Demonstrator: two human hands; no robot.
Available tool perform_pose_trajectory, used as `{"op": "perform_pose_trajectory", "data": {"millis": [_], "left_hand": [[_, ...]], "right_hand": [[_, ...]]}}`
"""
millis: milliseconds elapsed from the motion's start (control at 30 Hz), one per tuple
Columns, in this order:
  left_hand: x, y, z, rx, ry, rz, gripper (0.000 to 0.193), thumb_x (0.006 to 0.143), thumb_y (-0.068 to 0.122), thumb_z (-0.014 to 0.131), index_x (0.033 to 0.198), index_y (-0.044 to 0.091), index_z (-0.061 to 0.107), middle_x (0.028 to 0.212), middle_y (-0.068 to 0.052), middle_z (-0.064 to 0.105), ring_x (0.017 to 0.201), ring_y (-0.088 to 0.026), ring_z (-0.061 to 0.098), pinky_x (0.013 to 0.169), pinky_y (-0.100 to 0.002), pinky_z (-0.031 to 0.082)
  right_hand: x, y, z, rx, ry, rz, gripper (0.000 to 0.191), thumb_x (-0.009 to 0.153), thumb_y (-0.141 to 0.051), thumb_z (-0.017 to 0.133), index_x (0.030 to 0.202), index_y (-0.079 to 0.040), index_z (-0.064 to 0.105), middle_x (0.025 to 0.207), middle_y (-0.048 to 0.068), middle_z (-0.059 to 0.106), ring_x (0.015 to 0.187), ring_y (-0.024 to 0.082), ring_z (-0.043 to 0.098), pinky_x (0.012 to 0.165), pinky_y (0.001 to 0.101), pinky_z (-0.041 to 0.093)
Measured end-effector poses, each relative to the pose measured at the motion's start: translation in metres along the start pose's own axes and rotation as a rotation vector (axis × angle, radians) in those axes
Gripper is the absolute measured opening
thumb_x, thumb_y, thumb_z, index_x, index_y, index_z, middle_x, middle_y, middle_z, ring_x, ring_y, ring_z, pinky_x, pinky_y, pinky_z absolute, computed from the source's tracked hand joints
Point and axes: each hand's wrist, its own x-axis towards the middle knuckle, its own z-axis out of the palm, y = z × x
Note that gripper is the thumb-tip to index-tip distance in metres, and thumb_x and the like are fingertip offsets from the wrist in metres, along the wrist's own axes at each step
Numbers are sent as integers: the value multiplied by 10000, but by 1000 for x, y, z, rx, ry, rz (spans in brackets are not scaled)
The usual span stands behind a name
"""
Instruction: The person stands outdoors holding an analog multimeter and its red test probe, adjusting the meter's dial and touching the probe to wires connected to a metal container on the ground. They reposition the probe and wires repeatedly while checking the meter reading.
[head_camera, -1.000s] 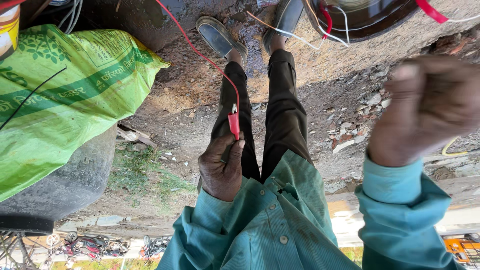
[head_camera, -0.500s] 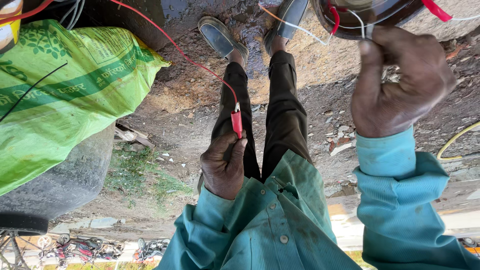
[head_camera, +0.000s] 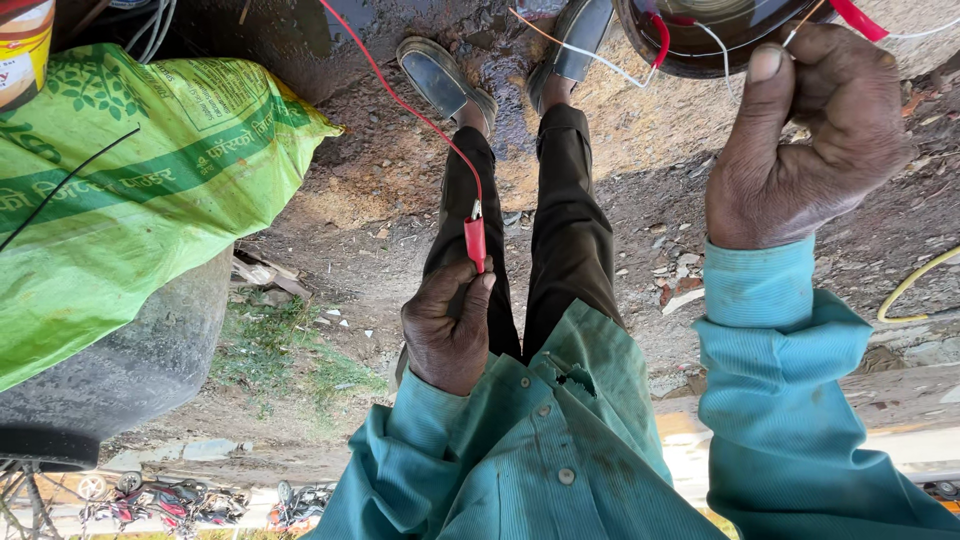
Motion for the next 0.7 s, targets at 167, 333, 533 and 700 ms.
{"op": "perform_pose_trajectory", "data": {"millis": [167,333,533,700], "left_hand": [[1,1,0,51,-2,16,155,960,11,742,1112,-19,730,1029,-123,778,959,-122,730,824,-252,586],[3,3,0,62,5,18,140,962,24,740,1097,-10,733,1028,-127,781,957,-133,748,819,-259,600],[6,12,-2,85,19,36,156,946,29,747,1096,-11,730,1010,-124,767,931,-145,730,800,-268,587],[8,21,-1,39,-6,75,136,949,28,747,1076,-11,717,967,-111,751,893,-135,715,780,-273,579]], "right_hand": [[11,-2,-11,-189,-45,-217,81,1139,50,640,1195,99,675,1057,171,711,868,200,705,727,291,584],[14,1,-18,-381,-37,-282,26,1127,60,701,1152,66,710,1030,159,711,854,243,698,740,335,565],[8,-5,-13,-107,-89,-110,97,1151,-20,692,1135,73,667,1027,150,703,874,194,677,783,299,567],[4,-17,-16,234,-87,348,224,1150,-142,761,1116,41,637,900,78,654,725,101,582,663,221,488]]}}
